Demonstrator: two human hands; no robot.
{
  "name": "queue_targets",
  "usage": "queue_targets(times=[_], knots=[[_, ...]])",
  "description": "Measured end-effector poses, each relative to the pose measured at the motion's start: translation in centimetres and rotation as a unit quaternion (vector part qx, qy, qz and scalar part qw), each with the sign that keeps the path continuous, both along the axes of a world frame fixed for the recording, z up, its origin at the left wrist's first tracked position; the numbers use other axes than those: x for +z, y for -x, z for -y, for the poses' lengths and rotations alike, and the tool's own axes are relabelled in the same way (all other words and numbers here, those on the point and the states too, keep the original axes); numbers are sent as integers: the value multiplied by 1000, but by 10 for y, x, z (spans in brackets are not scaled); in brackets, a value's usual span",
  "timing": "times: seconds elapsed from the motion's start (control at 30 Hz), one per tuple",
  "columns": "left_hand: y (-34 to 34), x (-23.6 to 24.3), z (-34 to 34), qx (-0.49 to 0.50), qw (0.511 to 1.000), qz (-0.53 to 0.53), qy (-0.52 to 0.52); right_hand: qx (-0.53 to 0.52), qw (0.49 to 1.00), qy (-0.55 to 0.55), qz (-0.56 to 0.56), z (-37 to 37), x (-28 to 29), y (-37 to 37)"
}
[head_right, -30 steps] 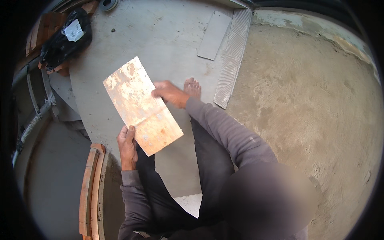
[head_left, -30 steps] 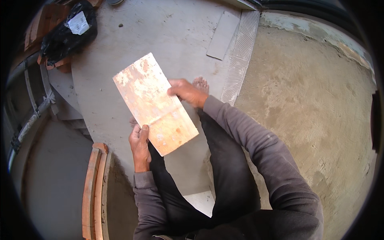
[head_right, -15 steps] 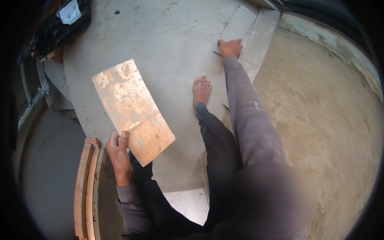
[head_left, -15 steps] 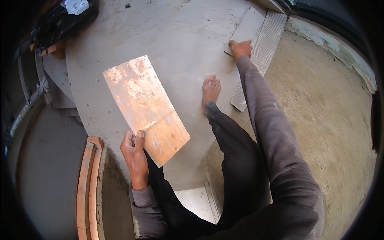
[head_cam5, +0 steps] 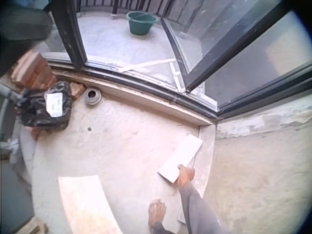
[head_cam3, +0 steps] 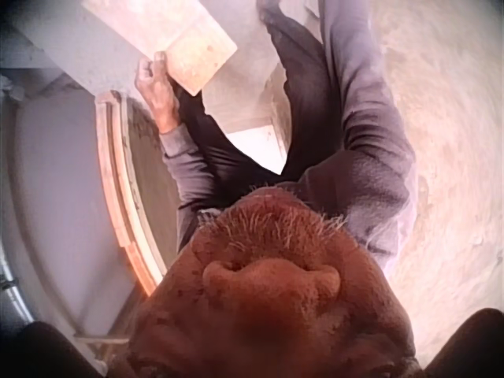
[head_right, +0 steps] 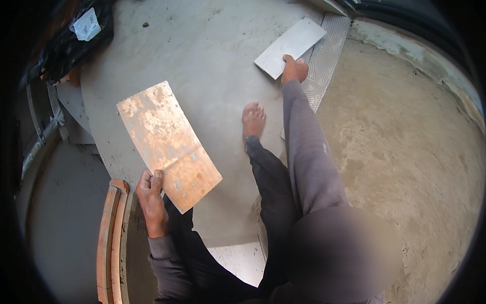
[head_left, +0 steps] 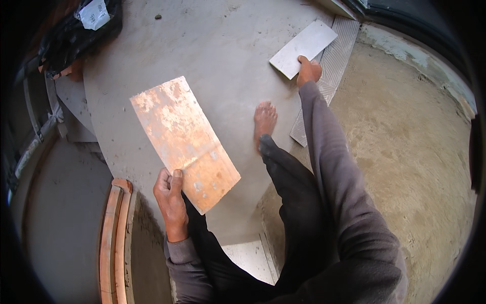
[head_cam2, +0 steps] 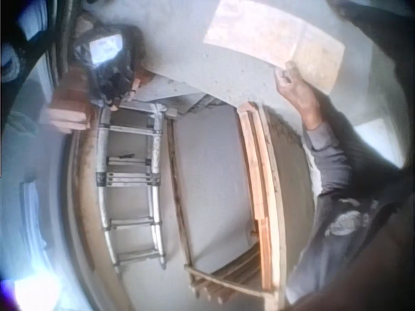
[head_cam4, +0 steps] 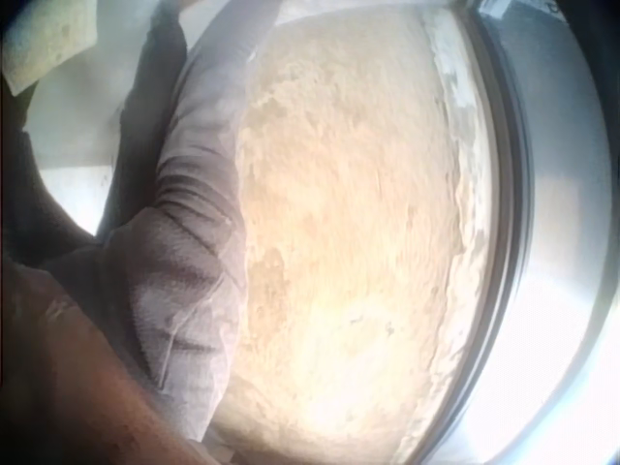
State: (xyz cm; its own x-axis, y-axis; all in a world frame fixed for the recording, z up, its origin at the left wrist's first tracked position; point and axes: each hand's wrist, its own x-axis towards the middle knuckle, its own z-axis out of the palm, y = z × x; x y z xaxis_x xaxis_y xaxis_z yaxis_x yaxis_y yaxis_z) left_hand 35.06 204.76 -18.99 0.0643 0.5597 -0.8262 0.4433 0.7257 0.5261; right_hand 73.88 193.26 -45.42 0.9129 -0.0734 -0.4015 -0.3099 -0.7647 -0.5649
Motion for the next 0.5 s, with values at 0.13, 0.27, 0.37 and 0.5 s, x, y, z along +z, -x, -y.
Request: queue_targets(times=[0.13,0.27,0.37,0.5], knots=[[-3,-3,4,20,1000,6,0,57,995,-50,64,20,11,-23],[8,-4,4,1,1000,-3,24,150,973,100,145,25,48,-46],[9,-4,4,-6,1000,-1,21,221,943,169,182,29,67,-72],[0,-1,3,2,1000,1,-1,302,888,245,246,39,64,-100]])
